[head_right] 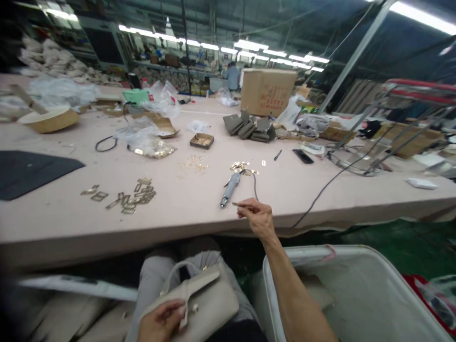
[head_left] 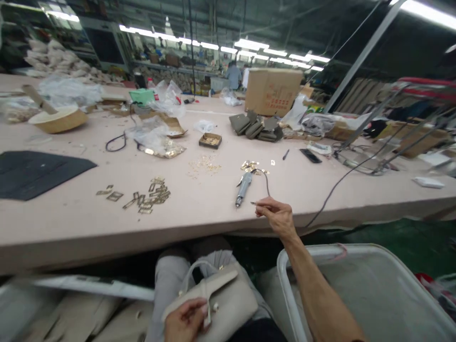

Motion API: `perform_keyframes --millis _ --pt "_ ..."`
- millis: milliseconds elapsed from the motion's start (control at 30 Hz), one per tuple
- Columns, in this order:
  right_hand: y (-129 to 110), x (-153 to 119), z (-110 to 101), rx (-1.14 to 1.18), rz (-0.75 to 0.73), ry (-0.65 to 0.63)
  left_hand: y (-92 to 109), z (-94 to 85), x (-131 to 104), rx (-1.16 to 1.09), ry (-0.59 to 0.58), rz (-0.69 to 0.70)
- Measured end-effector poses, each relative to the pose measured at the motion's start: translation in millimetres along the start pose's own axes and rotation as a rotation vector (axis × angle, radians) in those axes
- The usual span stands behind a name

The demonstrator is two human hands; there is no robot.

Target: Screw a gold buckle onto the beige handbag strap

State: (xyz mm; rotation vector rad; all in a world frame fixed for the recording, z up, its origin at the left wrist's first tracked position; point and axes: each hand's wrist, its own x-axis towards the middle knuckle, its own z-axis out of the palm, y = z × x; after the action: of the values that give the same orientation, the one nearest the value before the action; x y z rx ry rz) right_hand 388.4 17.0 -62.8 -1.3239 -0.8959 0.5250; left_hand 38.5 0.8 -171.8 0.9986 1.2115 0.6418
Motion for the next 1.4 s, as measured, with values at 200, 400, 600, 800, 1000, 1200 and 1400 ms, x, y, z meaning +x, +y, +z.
perform_keyframes --millis 200,400,600,800,1000,1200,1400 --pt "28.1 -113.0 67.2 0.254 0.284 -0.379 -10.9 -0.5 0.6 -0.072 -0.019 -0.075" --pt "50.3 -150.4 95.0 0.296 0.534 -0.374 -14.2 4.7 -10.2 -0.157 0.027 -0.042" --pt "56.0 -148.4 95.9 0.077 0.581 -0.495 -17.1 12.9 -16.6 -0.253 0.137 -0.059" --pt "53.4 -148.5 99.3 0.014 0.534 -0.688 -19.2 10.4 -18.5 -0.262 0.105 -0.083" --pt "53.5 -153.9 110.4 -0.082 0.545 -0.781 -19.9 7.0 -14.8 -0.285 0.056 -0.110" --pt "60.5 -161.7 117.4 -0.226 0.449 -0.758 -19.8 5.7 -15.9 -0.306 0.024 -0.116" --pt "59.1 -167.5 120.9 -0.300 0.351 -0.684 -17.4 5.0 -18.0 -0.340 0.002 -0.132"
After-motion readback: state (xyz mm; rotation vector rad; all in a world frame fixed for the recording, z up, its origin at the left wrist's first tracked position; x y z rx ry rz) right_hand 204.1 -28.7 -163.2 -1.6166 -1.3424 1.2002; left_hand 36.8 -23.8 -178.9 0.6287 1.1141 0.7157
